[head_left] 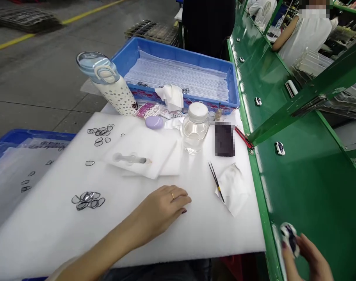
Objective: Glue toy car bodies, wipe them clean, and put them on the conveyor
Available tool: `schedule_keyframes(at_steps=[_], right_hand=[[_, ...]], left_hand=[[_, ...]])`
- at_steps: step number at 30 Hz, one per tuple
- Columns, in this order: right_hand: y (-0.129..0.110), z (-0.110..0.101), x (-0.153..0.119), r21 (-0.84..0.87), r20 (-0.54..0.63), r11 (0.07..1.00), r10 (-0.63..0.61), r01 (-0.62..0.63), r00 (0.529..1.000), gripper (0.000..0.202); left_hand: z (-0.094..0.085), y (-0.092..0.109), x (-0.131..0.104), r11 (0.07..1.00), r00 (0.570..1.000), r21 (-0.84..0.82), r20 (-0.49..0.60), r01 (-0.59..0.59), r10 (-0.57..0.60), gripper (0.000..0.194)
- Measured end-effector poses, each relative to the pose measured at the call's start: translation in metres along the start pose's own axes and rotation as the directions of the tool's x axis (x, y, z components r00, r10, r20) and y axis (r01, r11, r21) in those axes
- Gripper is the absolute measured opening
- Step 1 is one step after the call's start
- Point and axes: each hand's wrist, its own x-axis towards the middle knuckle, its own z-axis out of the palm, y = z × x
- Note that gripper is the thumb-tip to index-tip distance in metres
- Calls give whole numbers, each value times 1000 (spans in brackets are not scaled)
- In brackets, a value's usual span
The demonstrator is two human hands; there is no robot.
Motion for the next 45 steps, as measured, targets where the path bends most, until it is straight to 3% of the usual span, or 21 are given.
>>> schedule_keyframes(at_steps=[1, 3, 5, 8, 10, 11, 13, 18, 20, 22, 26, 29, 31, 34, 36, 38, 41, 45], right_hand=[[-26, 9, 3, 8, 78, 988, -154, 154, 985, 45], [-76, 31, 4, 240, 249, 899, -421, 366, 872, 34], [-118, 56, -3, 476, 340, 777, -594, 412, 729, 39], [-165, 86, -22, 637, 383, 637, -751, 434, 539, 47], [-183, 96, -29, 686, 410, 588, -799, 429, 440, 49], [-187, 97, -28, 701, 417, 578, -808, 419, 417, 48], [-185, 96, -15, 689, 412, 598, -788, 410, 458, 40], [-151, 103, 63, 427, 257, 801, -552, 419, 793, 22], [-142, 120, 94, 326, 208, 863, -463, 385, 862, 26], [-140, 143, 114, 280, 251, 879, -456, 387, 854, 37], [-154, 182, 125, 183, 409, 875, -482, 448, 775, 50], [-163, 179, 120, 74, 455, 875, -457, 479, 764, 48], [-158, 160, 122, 93, 363, 857, -503, 507, 784, 48], [-132, 123, 142, 140, 118, 862, -503, 487, 856, 50], [-104, 106, 166, 84, 73, 943, -328, 322, 942, 53], [-72, 100, 192, -24, 119, 996, -84, 87, 989, 57], [-33, 111, 227, -154, 173, 986, 92, -65, 981, 67], [-7, 139, 247, -245, 238, 965, 157, -97, 959, 70]], left_hand=[[-2, 2, -6, 999, 1000, -15, 7, 30, -30, 24], [-5, 8, -14, 996, 996, -16, 11, 84, -84, 25], [-7, 12, -21, 992, 992, 1, 18, 124, -124, 31], [-6, 16, -31, 989, 989, 24, 15, 149, -149, 43], [-2, 15, -37, 988, 988, 23, -19, 152, -151, 44], [0, 14, -40, 988, 987, 10, -41, 153, -152, 43], [3, 12, -44, 987, 985, -41, -71, 152, -155, 38], [9, 12, -52, 970, 963, -145, -156, 197, -219, 27], [11, 13, -55, 966, 947, -131, -203, 224, -248, 26], [13, 13, -60, 964, 936, -101, -233, 247, -265, 26], [15, 11, -69, 957, 925, -55, -247, 283, -288, 30], [17, 10, -74, 950, 917, -58, -246, 308, -312, 33], [17, 10, -77, 942, 912, -87, -233, 325, -337, 34], [11, 11, -79, 916, 911, -208, -160, 344, -379, 47], [4, 13, -79, 874, 920, -338, -50, 350, -388, 63], [-2, 14, -79, 818, 928, -451, 67, 356, -367, 74], [-8, 17, -79, 775, 928, -517, 128, 364, -351, 72], [-6, 23, -80, 804, 925, -476, 56, 356, -377, 65]])
